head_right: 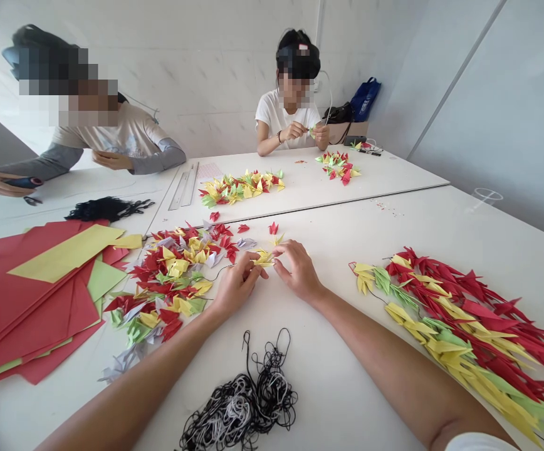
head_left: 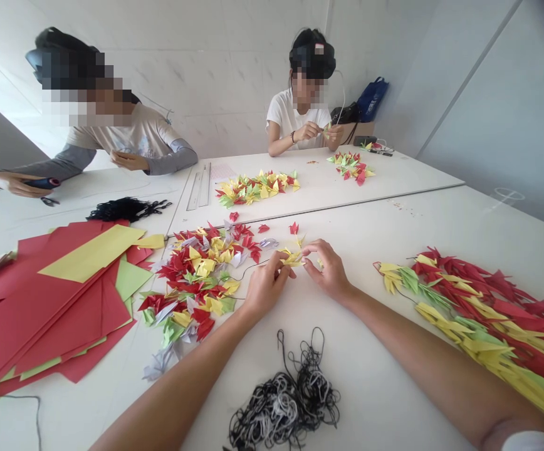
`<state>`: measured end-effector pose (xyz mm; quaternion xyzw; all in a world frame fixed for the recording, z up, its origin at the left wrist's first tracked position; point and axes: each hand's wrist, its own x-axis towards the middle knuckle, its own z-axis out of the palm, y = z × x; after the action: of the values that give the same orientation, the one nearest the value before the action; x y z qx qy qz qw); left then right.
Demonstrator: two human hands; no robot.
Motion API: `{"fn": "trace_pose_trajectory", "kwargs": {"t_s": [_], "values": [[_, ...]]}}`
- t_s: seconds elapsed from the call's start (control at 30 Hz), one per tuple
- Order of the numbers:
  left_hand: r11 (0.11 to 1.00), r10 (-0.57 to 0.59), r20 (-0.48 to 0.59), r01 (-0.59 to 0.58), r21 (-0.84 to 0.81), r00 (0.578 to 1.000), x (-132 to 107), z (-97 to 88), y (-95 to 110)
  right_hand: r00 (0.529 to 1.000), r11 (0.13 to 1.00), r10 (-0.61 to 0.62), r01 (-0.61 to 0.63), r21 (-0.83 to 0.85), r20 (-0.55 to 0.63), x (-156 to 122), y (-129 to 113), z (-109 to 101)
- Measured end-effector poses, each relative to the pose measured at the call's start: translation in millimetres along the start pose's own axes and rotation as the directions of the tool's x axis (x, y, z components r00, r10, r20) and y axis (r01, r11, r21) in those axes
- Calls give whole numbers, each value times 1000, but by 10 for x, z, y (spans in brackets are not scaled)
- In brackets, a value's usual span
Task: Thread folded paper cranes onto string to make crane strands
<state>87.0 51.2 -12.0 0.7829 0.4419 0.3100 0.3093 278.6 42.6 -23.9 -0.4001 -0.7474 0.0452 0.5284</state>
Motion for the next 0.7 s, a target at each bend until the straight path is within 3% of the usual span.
{"fn": "trace_pose_trajectory", "kwargs": {"t_s": [0.2, 0.33, 0.4, 0.47, 0.6, 0.7], "values": [[995, 57, -37, -54, 83, 998, -18, -4, 49, 1000, 997, -9, 7, 78, 28, 43, -27, -9], [997, 40, -102, -34, 68, 994, -39, -11, 63, 977, 936, 207, -183, 301, -51, 71, -93, -29], [997, 24, -120, -16, 70, 992, -47, -25, 65, 924, 860, 364, -285, 423, -118, 105, -108, -53], [995, 26, -124, -14, 100, 992, -50, -47, 63, 836, 781, 505, -337, 526, -214, 165, -104, -98], [969, 53, -138, -18, 245, 989, -50, -91, 49, 658, 642, 683, -334, 690, -316, 345, -40, -286], [938, 85, -131, -35, 346, 988, -66, -87, 44, 580, 584, 739, -294, 757, -344, 482, 61, -514]]}}
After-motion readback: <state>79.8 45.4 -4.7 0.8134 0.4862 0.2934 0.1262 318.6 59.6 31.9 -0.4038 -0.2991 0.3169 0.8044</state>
